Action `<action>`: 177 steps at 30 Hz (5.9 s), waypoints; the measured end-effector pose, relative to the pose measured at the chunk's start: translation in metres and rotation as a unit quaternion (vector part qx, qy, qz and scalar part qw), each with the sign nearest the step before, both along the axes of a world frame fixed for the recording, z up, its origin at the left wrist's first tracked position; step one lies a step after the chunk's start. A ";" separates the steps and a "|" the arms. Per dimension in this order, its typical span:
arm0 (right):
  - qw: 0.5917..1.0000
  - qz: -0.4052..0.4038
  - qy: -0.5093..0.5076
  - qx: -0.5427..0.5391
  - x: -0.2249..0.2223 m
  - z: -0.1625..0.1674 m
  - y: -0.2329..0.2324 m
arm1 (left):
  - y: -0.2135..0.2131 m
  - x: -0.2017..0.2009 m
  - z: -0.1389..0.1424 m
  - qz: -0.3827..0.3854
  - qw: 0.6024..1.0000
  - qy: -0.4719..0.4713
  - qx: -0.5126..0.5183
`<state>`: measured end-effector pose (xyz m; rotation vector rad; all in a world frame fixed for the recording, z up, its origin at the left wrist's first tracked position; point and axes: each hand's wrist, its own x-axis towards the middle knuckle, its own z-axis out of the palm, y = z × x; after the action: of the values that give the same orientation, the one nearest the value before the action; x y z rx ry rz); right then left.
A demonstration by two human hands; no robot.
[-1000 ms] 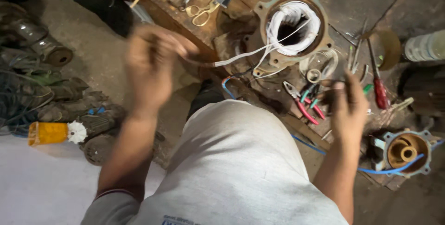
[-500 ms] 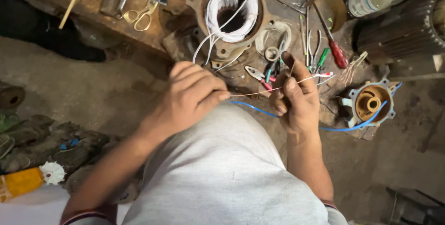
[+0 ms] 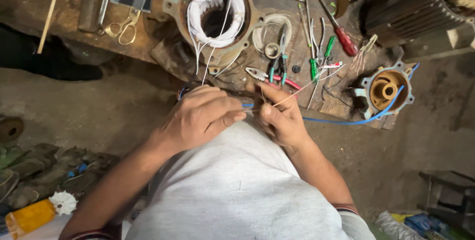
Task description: The person works at a bench rewinding an electric motor, handling the lead wires of a wound stator. They strip and twist wire ends, cut insulation with scissors, and wrap electrical tape around the wire connections by hand.
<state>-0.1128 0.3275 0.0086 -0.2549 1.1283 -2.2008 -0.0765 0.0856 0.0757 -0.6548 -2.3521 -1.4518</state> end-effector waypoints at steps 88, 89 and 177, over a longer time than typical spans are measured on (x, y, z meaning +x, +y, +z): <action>0.602 -0.065 0.616 0.505 0.036 0.093 -0.112 | -0.098 0.036 -0.009 -0.088 0.979 -0.184 -0.001; 0.609 -0.064 0.602 0.512 0.037 0.093 -0.111 | -0.097 0.037 -0.011 -0.104 0.978 -0.180 -0.009; 0.829 -0.087 0.271 0.482 0.110 0.020 -0.078 | -0.062 0.025 -0.048 -0.129 0.904 -0.396 0.099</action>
<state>-0.0025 0.2497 0.0282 -0.3350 2.4950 -1.4256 -0.0512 0.0236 0.0275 -0.3574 -2.6683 -2.4011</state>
